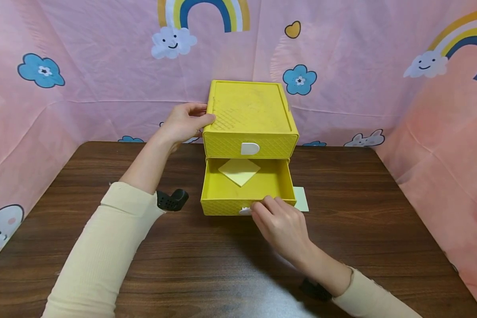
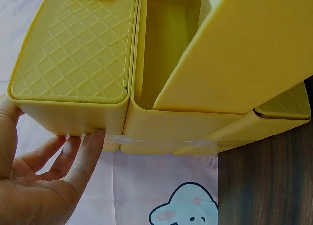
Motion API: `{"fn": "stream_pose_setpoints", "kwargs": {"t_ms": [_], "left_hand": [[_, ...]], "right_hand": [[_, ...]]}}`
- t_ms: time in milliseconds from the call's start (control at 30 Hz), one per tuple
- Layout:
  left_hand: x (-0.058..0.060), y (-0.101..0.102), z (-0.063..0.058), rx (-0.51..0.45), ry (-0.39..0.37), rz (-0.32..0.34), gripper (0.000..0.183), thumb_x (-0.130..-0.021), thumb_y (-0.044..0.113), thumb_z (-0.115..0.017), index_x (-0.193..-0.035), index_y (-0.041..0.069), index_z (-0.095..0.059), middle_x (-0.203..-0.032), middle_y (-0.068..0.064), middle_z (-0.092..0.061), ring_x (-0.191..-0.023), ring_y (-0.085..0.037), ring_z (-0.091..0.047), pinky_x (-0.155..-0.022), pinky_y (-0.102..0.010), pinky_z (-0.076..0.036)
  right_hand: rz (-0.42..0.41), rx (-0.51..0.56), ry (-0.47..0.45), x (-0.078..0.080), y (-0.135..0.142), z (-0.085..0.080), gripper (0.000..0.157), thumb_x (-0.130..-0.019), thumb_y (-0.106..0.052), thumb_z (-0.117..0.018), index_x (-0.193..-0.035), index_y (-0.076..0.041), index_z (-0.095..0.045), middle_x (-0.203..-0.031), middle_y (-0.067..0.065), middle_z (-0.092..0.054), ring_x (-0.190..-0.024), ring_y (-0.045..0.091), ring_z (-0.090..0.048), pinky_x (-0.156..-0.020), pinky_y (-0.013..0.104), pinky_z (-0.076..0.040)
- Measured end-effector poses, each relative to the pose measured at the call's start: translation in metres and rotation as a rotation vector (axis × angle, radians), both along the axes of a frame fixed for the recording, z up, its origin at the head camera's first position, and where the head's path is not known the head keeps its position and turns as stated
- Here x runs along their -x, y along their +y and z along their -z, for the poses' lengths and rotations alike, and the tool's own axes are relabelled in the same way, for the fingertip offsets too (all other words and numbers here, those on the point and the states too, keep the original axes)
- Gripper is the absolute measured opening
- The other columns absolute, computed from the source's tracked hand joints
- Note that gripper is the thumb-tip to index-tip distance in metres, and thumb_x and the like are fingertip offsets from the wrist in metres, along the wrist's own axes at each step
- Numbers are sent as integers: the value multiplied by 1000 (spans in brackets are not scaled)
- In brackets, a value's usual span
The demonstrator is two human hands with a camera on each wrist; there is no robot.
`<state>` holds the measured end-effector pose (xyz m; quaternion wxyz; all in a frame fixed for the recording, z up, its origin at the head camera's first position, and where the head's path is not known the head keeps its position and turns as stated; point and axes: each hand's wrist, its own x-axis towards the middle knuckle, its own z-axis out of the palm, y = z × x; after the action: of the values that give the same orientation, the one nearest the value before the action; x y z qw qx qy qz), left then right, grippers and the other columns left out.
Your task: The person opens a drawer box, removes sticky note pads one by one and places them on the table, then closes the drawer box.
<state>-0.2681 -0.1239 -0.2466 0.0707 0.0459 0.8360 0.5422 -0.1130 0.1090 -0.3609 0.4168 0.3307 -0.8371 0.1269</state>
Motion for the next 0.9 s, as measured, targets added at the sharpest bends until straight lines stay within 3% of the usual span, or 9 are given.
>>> {"fn": "stream_pose_setpoints", "kwargs": {"t_ms": [567,900], "left_hand": [[-1,0,0,2,0,0,55,-91,29,-58,-140,11,-39,-133,-10,-43,-112,-21,-52,-88,-34,-52],[0,0,1,3,14,5,54,-91,29,-57,-139,11,-41,-132,-9,-44,-111,-21,-54,-87,-34,-52]], "right_hand": [[-15,-12,26,-13,0,-4,21,-93,-15,-48,-76,-15,-60,-66,-4,-49,-50,11,-39,-37,17,-26],[-34,-19,64,-25,-6,-23,26,-94,-13,-46,-71,-13,-58,-63,-4,-46,-49,8,-37,-39,10,-18]]}}
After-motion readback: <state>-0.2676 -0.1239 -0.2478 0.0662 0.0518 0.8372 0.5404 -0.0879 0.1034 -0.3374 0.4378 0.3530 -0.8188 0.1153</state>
